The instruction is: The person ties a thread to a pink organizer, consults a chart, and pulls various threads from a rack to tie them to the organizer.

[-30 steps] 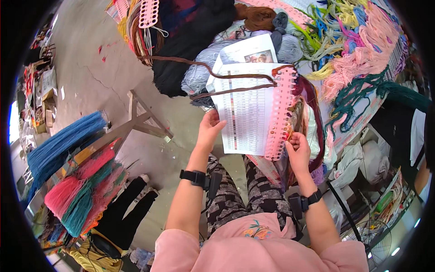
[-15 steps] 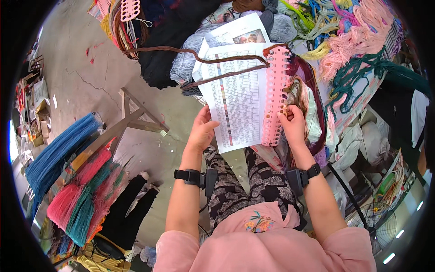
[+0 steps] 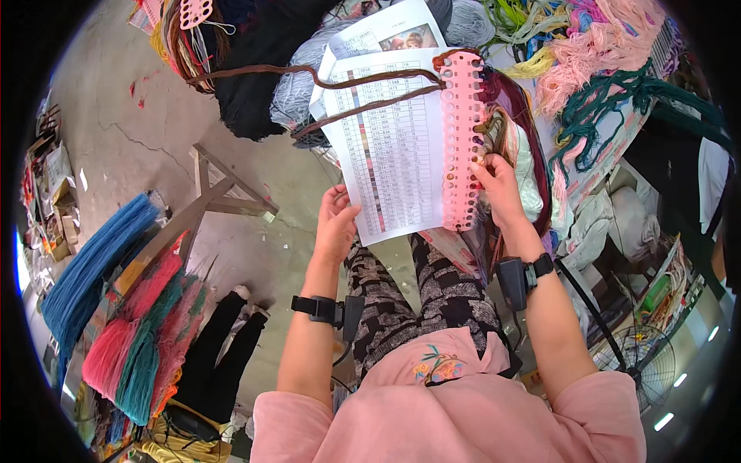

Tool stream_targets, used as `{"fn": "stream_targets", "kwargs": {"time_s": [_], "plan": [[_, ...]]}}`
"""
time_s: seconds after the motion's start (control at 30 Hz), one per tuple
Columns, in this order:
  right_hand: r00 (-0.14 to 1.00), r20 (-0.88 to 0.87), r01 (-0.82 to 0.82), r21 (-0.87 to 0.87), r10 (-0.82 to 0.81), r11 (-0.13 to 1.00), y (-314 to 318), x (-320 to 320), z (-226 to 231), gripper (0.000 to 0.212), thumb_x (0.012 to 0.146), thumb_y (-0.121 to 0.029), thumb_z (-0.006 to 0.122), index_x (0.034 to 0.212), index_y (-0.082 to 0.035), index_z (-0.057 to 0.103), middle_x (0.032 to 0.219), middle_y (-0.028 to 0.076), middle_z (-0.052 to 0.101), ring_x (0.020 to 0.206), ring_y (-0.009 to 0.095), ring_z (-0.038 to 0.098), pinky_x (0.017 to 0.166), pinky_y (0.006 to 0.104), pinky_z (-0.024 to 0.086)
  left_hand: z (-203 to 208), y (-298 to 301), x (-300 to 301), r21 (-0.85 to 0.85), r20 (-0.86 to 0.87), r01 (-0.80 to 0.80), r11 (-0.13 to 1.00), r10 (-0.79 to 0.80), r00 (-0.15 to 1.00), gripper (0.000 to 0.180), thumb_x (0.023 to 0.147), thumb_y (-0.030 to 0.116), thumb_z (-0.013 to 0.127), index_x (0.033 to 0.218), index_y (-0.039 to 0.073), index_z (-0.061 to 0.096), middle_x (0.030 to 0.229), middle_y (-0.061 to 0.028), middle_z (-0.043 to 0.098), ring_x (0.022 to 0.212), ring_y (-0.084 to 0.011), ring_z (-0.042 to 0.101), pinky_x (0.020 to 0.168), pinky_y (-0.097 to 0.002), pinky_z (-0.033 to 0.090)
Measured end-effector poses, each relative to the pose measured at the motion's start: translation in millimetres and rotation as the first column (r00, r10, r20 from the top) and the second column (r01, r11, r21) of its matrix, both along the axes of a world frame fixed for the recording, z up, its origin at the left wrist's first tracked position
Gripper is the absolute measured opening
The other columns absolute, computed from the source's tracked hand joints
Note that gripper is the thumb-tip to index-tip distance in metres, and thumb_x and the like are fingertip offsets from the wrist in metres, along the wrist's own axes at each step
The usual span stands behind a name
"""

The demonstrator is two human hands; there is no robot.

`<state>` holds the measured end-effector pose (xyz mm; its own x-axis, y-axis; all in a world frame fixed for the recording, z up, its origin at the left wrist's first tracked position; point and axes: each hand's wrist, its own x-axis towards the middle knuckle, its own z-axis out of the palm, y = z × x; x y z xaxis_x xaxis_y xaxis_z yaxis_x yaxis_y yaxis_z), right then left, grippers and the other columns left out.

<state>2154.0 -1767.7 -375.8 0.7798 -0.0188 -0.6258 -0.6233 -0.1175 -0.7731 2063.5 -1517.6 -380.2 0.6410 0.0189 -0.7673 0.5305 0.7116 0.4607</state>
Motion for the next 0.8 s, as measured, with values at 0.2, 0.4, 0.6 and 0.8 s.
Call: {"fn": "stream_targets", "kwargs": {"time_s": [0.2, 0.4, 0.6, 0.8], "plan": [[0.999, -0.043, -0.006, 0.049, 0.008, 0.999, -1, 3, 1, 0.009, 0.074, -0.008, 0.057, 0.072, -0.003, 0.049, 0.065, -0.004, 0.046, 0.059, 0.003, 0.04, 0.053, 0.0176, 0.034, 7, -7, -17, 0.118, -0.043, -0.047, 0.992, 0.052, 0.998, 0.053, 0.07, -0.005, 0.046, 0.116, 0.004, 0.022, 0.111, -0.014, 0.038, 0.098, -0.0224, 0.045, 0.079, -0.0331, 0.041], [0.998, -0.056, 0.005, 0.06, -0.001, 0.998, -2, 3, 0, 0.009, 0.074, -0.007, 0.057, 0.072, -0.004, 0.049, 0.064, -0.004, 0.045, 0.058, 0.003, 0.039, 0.052, 0.0172, 0.033, 11, -21, -27, 0.259, 0.026, -0.093, 0.961, 0.089, 0.996, 0.06, 0.069, -0.006, 0.052, 0.119, 0.004, 0.02, 0.11, -0.0132, 0.038, 0.099, -0.0216, 0.044, 0.079, -0.0318, 0.041], [1.0, -0.031, -0.003, 0.058, 0.005, 0.998, -2, 2, -3, 0.008, 0.074, -0.007, 0.057, 0.072, -0.003, 0.05, 0.065, -0.004, 0.046, 0.058, 0.003, 0.039, 0.052, 0.017, 0.033, 9, -31, -25, 0.278, -0.018, 0.128, 0.952, -0.128, 0.992, 0.039, 0.071, 0.002, 0.056, 0.107, -0.004, 0.042, 0.099, -0.0105, 0.052, 0.087, -0.0158, 0.052, 0.075, -0.0273, 0.042], [0.998, -0.054, -0.018, 0.085, 0.023, 0.996, -2, 3, 0, 0.008, 0.075, -0.008, 0.056, 0.076, -0.003, 0.05, 0.069, -0.003, 0.048, 0.061, 0.004, 0.042, 0.057, 0.0176, 0.035, 7, -28, -1, 0.272, -0.165, 0.345, 0.898, -0.309, 0.937, 0.028, 0.071, 0.006, 0.058, 0.096, -0.006, 0.053, 0.09, -0.011, 0.058, 0.078, -0.0151, 0.056, 0.067, -0.0272, 0.044]]}}
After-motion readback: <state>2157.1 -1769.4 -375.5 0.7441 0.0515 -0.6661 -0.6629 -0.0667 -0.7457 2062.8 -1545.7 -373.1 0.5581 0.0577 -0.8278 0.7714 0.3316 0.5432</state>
